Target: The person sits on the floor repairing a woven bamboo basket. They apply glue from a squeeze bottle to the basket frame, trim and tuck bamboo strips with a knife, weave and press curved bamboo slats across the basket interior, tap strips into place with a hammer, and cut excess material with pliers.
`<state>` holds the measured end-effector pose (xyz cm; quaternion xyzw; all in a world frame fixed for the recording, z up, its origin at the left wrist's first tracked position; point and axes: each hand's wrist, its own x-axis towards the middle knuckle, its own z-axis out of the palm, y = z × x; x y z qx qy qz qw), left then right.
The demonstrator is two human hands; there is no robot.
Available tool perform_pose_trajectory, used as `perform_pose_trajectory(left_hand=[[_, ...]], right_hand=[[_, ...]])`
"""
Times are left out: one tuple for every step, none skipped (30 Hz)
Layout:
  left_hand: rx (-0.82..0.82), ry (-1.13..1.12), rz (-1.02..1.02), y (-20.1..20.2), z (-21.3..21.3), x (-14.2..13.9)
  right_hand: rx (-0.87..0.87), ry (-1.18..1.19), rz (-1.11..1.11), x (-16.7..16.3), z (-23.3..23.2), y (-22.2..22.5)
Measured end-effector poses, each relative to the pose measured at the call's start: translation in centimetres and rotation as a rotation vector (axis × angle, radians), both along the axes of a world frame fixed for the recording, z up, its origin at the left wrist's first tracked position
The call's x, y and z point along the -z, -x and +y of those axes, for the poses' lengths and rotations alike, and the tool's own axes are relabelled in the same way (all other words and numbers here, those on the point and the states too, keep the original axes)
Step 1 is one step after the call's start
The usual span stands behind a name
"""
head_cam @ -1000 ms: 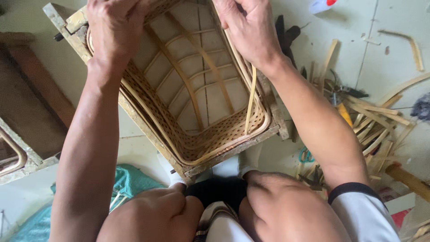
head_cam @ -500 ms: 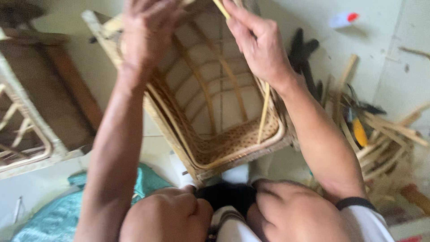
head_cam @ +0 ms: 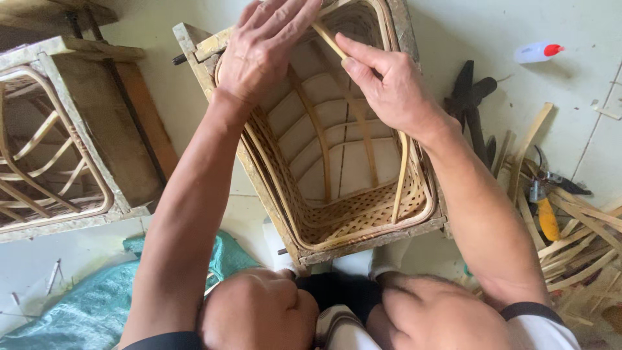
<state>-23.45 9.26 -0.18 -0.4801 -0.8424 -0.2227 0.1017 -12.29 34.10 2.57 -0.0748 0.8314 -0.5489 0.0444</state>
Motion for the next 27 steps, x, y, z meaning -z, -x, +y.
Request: perform_pose_trajectory(left_hand=[[0.009, 0.009, 0.001, 0.0, 0.0, -0.1], [0.019, 0.016, 0.004, 0.1, -0.1, -0.1], [0.028, 0.024, 0.008, 0.2, -0.1, -0.2], [0.037, 0.018, 0.011, 0.2, -0.1, -0.1], [0.048, 0.013, 0.013, 0.3, 0.0, -0.1], [0.059, 0.007, 0.016, 0.3, 0.0, 0.0], [0.068, 0.007, 0.022, 0.4, 0.0, 0.1], [0.079, 0.003, 0.026, 0.5, 0.1, 0.2], [0.087, 0.0, 0.028, 0.5, 0.2, 0.3], [0.092, 0.003, 0.03, 0.5, 0.1, 0.4], [0.097, 0.004, 0.035, 0.6, 0.1, 0.5], [0.101, 0.007, 0.041, 0.7, 0.1, 0.6], [0.111, 0.019, 0.062, 0.7, 0.0, 0.7], [0.123, 0.029, 0.085, 0.8, -0.2, 0.8], [0.133, 0.038, 0.11, 0.9, -0.2, 0.9], [0.141, 0.035, 0.096, 1.0, -0.3, 1.1], [0.152, 0.031, 0.077, 1.1, -0.4, 1.2], [0.165, 0.025, 0.063, 1.1, -0.4, 1.4], [0.159, 0.04, 0.062, 1.1, -0.4, 1.6], [0.15, 0.057, 0.062, 1.1, -0.4, 1.6], [0.143, 0.071, 0.064, 1.0, -0.4, 1.6], [0.142, 0.054, 0.024, 0.8, -0.3, 1.5], [0.143, 0.036, -0.01, 0.7, -0.3, 1.2], [0.144, 0.018, -0.041, 0.5, -0.3, 0.8], [0.133, 0.032, -0.05, 0.4, -0.2, 0.3], [0.126, 0.041, -0.065, 0.2, -0.1, -0.2], [0.124, 0.045, -0.076, 0.0, 0.2, -0.6]], right_hand=[[-0.01, 0.009, 0.017, 0.0, 0.0, 0.1], [-0.021, 0.016, 0.037, -0.1, 0.1, 0.1], [-0.025, 0.025, 0.024, -0.1, 0.1, 0.2], [-0.029, 0.035, 0.01, -0.2, 0.2, 0.2], [-0.031, 0.045, -0.004, -0.2, 0.3, 0.2], [-0.034, 0.058, -0.011, -0.3, 0.3, 0.1], [-0.036, 0.073, -0.02, -0.3, 0.4, 0.0], [-0.036, 0.085, -0.03, -0.3, 0.5, -0.1], [-0.021, 0.058, -0.073, -0.3, 0.5, -0.3], [-0.01, 0.034, -0.12, -0.3, 0.6, -0.4], [0.001, 0.007, -0.164, -0.3, 0.6, -0.4], [-0.015, 0.017, -0.133, -0.3, 0.6, -0.4], [-0.031, 0.029, -0.103, -0.3, 0.5, -0.3], [-0.045, 0.04, -0.073, -0.3, 0.4, -0.2], [-0.053, 0.036, -0.055, -0.3, 0.4, -0.1], [-0.063, 0.034, -0.04, -0.4, 0.2, 0.1], [-0.07, 0.031, -0.03, -0.5, 0.1, 0.1], [-0.057, 0.031, -0.038, -0.6, 0.0, 0.1], [-0.044, 0.029, -0.044, -0.7, -0.2, -0.1], [-0.034, 0.027, -0.049, -0.7, -0.3, -0.3], [-0.002, -0.099, -0.138, -0.6, -0.5, -0.6], [0.03, -0.227, -0.226, -0.5, -0.8, -1.0], [0.064, -0.354, -0.309, -0.3, -1.1, -1.3], [-0.003, -0.5, -0.23, 0.0, -1.3, -1.6], [-0.068, -0.644, -0.152, 0.4, -1.6, -1.6], [-0.131, -0.792, -0.083, 0.8, -1.8, -1.6], [-0.081, -0.811, 0.147, 1.0, -2.0, -1.4]])
